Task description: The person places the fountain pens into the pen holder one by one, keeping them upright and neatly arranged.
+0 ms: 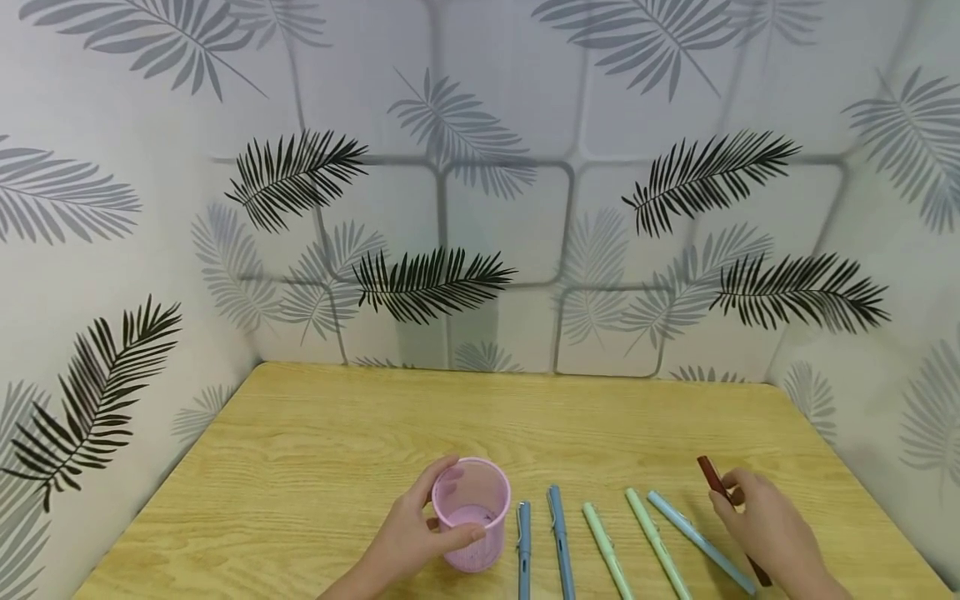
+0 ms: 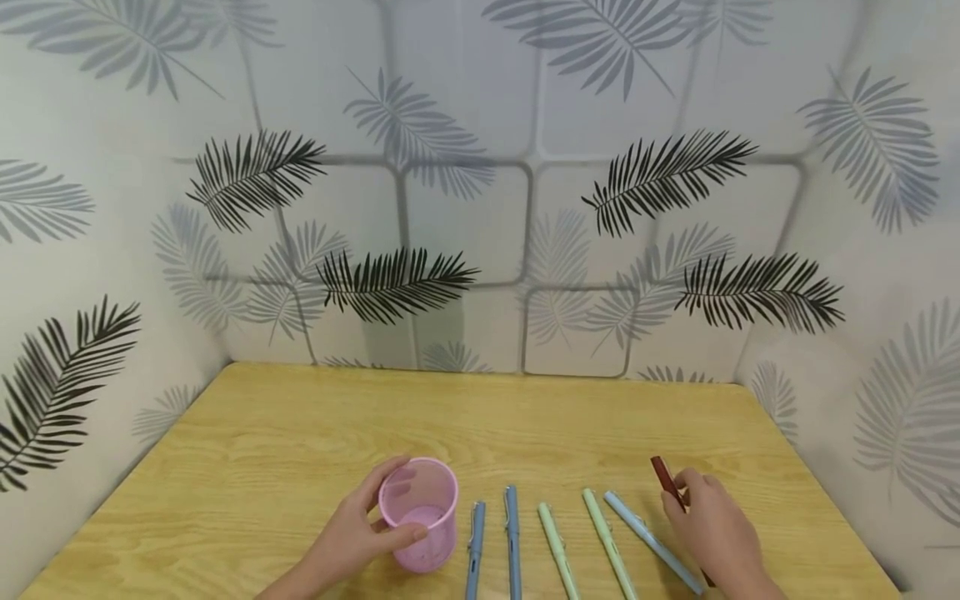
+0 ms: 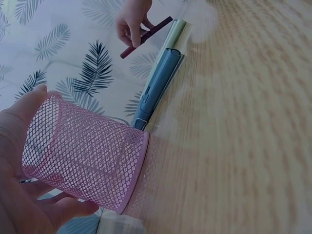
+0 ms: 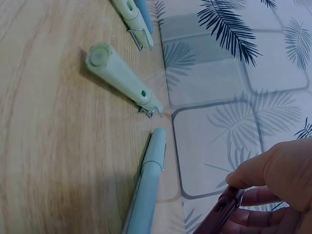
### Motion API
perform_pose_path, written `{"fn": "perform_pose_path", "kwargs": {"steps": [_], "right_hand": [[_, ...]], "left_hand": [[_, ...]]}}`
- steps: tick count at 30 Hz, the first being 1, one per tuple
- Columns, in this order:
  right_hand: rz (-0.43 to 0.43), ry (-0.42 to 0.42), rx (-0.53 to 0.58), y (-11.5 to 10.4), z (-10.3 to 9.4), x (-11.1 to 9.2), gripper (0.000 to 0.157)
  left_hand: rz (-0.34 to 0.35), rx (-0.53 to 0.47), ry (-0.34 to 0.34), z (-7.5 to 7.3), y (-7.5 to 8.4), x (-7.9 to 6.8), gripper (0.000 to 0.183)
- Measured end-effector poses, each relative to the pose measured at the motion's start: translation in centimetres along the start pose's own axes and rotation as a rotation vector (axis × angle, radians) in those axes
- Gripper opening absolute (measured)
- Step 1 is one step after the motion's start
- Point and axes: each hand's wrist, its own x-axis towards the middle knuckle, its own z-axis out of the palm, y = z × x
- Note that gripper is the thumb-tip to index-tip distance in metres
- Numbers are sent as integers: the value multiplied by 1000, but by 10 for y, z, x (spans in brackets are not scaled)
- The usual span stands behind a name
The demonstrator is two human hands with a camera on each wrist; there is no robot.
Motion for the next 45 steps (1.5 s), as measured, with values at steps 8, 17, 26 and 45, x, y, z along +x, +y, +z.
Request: {"fn": "perform_pose_path", "kwargs": {"steps": [8, 17, 26, 45], "right_hand": [[-24, 43, 15, -8, -2, -4, 28], [-81, 144, 96, -26, -2, -6, 24], [-232, 389, 141, -45, 7, -5, 17], [-330, 518, 251, -70, 4, -6, 20]], "left_hand": [[-3, 5, 6, 0, -1, -2, 80], [-2, -22, 5, 1, -2, -2, 81], [-9, -22, 6, 1, 0, -1, 80], [15, -10, 0, 2, -1, 2, 81]]}}
